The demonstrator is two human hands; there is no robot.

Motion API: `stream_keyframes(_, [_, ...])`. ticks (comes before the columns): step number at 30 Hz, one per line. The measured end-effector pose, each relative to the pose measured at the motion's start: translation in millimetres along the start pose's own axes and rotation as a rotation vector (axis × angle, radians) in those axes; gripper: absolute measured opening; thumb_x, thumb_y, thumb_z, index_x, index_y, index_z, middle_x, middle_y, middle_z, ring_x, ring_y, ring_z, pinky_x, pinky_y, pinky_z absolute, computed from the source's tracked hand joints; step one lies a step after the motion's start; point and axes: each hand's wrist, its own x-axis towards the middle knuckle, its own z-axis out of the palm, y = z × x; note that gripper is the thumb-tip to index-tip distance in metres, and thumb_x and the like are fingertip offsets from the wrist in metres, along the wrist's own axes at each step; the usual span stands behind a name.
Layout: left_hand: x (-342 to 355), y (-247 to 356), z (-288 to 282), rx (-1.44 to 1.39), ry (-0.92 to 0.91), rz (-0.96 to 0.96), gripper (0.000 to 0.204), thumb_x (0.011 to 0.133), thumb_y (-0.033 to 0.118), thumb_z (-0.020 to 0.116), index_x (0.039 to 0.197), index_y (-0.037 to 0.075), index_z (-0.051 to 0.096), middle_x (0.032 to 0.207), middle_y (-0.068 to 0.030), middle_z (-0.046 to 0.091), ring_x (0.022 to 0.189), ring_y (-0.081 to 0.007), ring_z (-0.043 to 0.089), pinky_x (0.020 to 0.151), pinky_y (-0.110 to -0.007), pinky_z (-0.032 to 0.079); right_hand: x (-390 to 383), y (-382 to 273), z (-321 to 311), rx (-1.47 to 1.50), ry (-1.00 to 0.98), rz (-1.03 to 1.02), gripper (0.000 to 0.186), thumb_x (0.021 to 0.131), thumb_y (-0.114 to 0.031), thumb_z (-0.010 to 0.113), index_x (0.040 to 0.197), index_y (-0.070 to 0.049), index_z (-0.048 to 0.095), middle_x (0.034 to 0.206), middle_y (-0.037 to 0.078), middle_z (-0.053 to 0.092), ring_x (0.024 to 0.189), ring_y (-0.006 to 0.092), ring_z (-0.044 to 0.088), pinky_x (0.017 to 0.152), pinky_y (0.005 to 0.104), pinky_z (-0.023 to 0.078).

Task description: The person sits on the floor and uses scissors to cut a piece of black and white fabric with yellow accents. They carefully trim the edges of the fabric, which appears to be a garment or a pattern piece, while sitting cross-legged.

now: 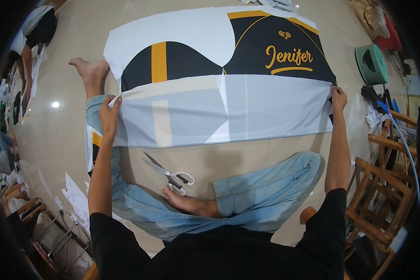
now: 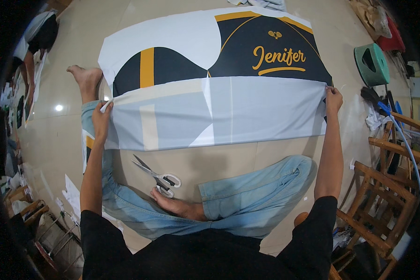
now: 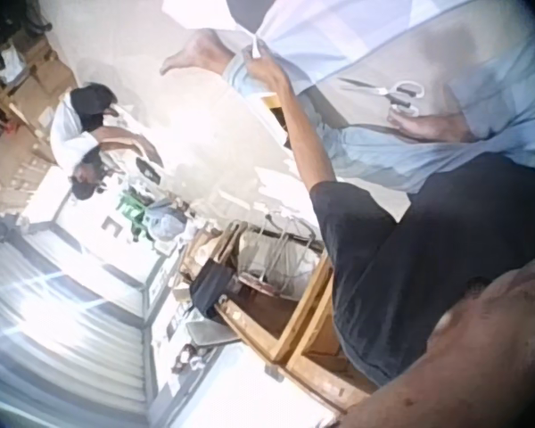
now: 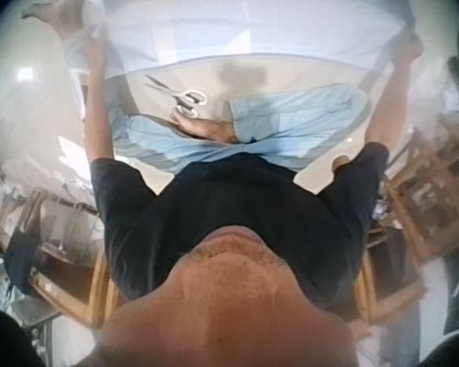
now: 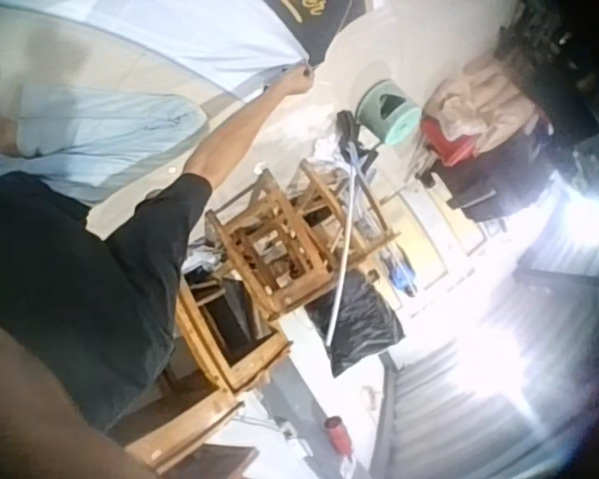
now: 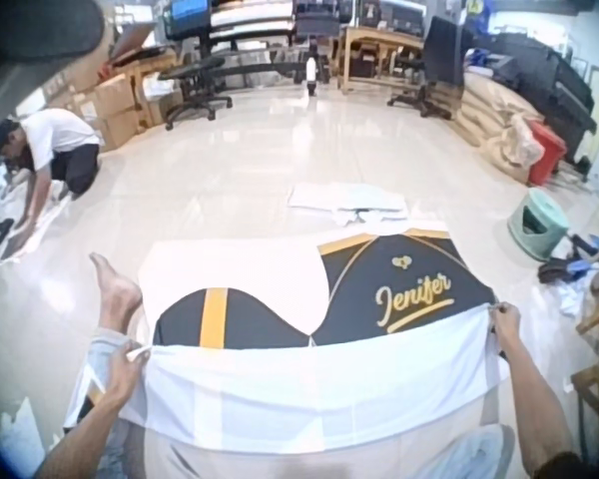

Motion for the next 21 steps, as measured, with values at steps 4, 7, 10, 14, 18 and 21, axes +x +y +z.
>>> stream_keyframes(4, [4, 4, 0, 0.038, -0.018, -0.048, 0.031, 0.091, 0.026, 0.068, 0.101, -0.004, 0.068, 0.088, -0.0186, 0.071, 0.078, -0.0275, 0.065, 0.079, -0.035, 0.05, 1, -4, 3, -0.012, -0.015, 0.011, 0.026, 0.086, -0.026, 0.071, 0.102, -0.005, 0.077, 0.091, 0.011, 0.075, 0.084, 0.022, 0.069, 0.08, 0.0333, 0.052])
stream_keyframes(7, [5, 9, 2, 0.081, 0.01, -0.055, 0.031, 0.091, 0.027, 0.068, 0.101, -0.003, 0.068, 0.088, -0.0198, 0.071, 0.078, -0.0292, 0.066, 0.079, -0.036, 0.05, 3, -7, 2, -0.015, -0.012, 0.006, 0.026, 0.086, -0.026, 0.071, 0.102, -0.006, 0.077, 0.091, 0.011, 0.074, 0.085, 0.0221, 0.068, 0.081, 0.0335, 0.051])
stream_keyframes(10, [8, 3, 0, 0.1, 0.015, -0.062, 0.032, 0.091, 0.027, 0.068, 0.102, -0.003, 0.068, 0.089, -0.0205, 0.071, 0.079, -0.0293, 0.067, 0.079, -0.037, 0.05, 1, -16, 5, -0.026, -0.012, 0.019, 0.026, 0.086, -0.026, 0.071, 0.102, -0.007, 0.077, 0.092, 0.01, 0.074, 0.086, 0.0221, 0.068, 0.082, 0.0336, 0.051])
stream_keyframes(14, [9, 5, -1, 0.116, -0.012, -0.062, 0.033, 0.091, 0.028, 0.068, 0.102, -0.003, 0.068, 0.09, -0.0208, 0.071, 0.08, -0.0299, 0.067, 0.08, -0.037, 0.05, 3, -16, 8, -0.056, -0.013, 0.056, 0.025, 0.086, -0.026, 0.071, 0.1, -0.007, 0.077, 0.093, 0.01, 0.074, 0.088, 0.0225, 0.068, 0.083, 0.0342, 0.051])
stream_keyframes(18, [6, 12, -2, 0.109, -0.033, -0.053, 0.035, 0.092, 0.028, 0.067, 0.107, -0.004, 0.067, 0.092, -0.0207, 0.071, 0.082, -0.0323, 0.067, 0.082, -0.037, 0.05, 7, -12, 10, -0.107, -0.014, 0.028, 0.033, 0.086, -0.029, 0.071, 0.109, -0.005, 0.074, 0.097, 0.011, 0.074, 0.09, 0.0257, 0.068, 0.087, 0.036, 0.051])
stream_keyframes(21, [-1, 19, 5, 0.103, -0.011, 0.008, 0.039, 0.094, 0.027, 0.065, 0.12, -0.002, 0.062, 0.107, -0.0214, 0.07, 0.094, -0.0353, 0.066, 0.089, -0.038, 0.049, 5, -8, -1, -0.143, 0.083, -0.121, 0.041, 0.087, -0.03, 0.071, 0.119, -0.004, 0.069, 0.11, 0.014, 0.071, 0.098, 0.0295, 0.067, 0.092, 0.0376, 0.05])
